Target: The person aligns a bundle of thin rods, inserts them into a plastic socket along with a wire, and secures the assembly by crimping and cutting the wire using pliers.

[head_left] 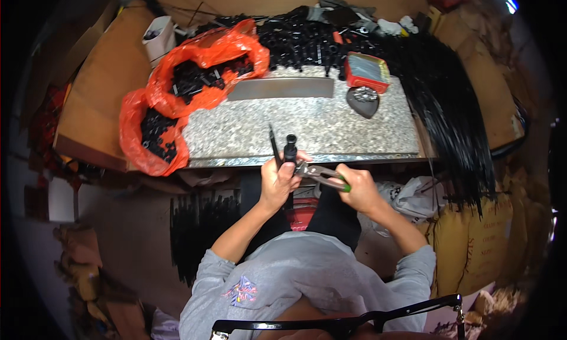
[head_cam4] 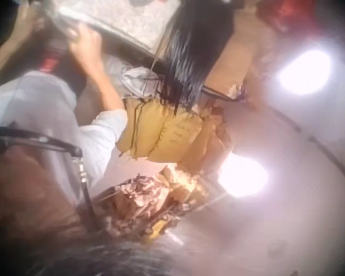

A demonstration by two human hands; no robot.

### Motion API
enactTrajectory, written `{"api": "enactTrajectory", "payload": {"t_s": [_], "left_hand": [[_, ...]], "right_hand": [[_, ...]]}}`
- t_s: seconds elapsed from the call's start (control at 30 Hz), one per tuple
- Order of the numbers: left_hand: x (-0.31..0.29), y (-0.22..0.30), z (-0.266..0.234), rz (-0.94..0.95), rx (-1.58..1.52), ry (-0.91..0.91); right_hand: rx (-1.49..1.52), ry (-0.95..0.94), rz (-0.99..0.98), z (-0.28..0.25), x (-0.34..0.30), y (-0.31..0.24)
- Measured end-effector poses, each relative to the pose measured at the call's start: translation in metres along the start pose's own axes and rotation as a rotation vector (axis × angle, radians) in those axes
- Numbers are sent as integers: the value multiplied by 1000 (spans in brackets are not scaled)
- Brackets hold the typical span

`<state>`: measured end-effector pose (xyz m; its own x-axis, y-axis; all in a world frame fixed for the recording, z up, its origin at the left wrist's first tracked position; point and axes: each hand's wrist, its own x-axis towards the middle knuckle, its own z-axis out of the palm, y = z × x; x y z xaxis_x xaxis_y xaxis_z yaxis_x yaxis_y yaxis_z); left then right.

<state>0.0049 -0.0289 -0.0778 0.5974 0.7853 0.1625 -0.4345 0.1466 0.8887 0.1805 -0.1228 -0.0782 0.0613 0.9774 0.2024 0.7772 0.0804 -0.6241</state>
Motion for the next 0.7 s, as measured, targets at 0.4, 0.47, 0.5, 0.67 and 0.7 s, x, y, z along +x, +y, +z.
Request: {"api": "enactTrajectory", "payload": {"t_s": [0.4, 0.47, 0.5, 0.67, 0.7], "left_hand": [[11, -9, 3, 51, 113, 175], [11, -7, 1, 45, 142, 115], [12, -7, 3, 45, 137, 106], [11, -6, 3, 43, 123, 71], [11, -6, 2, 43, 123, 76]], "right_hand": [[-76, 338, 89, -34, 49, 67], [-85, 297, 278, -59, 74, 74], [-134, 377, 222, -65, 83, 92], [-289, 436, 257, -82, 113, 143], [-346, 412, 261, -83, 116, 143]]}}
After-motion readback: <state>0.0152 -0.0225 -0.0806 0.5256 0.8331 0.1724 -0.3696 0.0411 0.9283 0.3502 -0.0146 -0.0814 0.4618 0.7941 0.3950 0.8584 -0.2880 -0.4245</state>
